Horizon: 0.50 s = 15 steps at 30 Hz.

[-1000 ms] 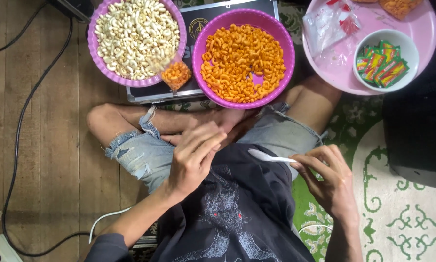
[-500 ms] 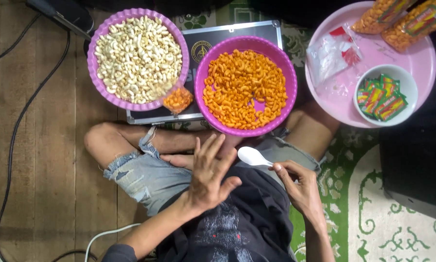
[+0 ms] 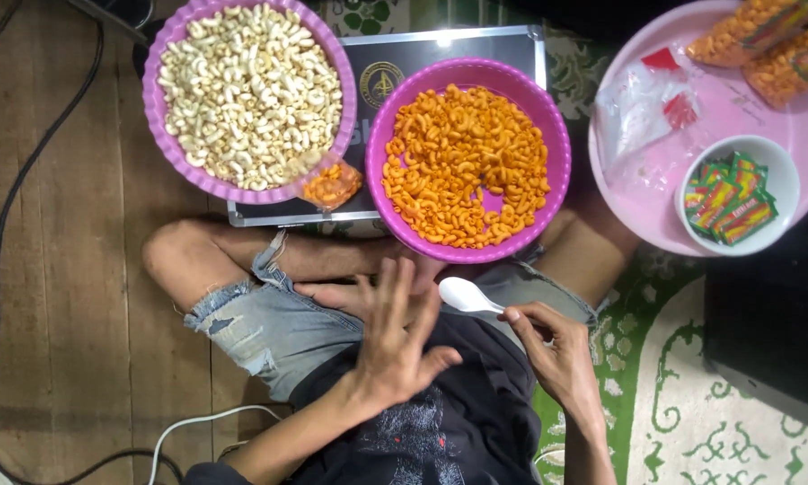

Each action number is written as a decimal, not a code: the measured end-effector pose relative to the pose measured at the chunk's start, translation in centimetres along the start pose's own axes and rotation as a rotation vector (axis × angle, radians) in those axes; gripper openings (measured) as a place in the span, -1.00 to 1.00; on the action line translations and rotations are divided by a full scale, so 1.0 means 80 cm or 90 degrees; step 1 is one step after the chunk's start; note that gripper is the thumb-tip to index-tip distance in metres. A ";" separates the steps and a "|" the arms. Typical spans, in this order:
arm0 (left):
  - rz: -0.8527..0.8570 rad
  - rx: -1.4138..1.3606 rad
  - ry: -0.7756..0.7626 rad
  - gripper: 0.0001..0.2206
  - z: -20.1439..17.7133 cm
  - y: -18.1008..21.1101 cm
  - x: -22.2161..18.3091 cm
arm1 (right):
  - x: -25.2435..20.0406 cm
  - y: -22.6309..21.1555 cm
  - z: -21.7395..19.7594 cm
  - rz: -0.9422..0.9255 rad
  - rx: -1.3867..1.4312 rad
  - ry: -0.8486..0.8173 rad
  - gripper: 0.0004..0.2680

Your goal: Scooping orange snack curls from a bowl into small plastic bags using a spoon and hands, then weighing them on a scale.

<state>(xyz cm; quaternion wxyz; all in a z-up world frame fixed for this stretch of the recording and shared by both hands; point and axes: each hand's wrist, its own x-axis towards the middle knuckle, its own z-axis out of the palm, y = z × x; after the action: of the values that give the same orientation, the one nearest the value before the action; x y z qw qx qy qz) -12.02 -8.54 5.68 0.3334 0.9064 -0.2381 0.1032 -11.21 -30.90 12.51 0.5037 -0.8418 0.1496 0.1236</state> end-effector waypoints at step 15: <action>-0.197 0.031 -0.081 -0.29 0.003 -0.048 0.004 | 0.032 -0.030 0.020 -0.077 -0.104 -0.070 -0.87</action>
<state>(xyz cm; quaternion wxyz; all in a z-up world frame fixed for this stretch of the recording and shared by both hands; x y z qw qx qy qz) -9.78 -6.25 3.47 0.3078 0.9446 -0.1138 -0.0009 -8.01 -28.70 12.81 0.4475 -0.8795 0.0603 0.1504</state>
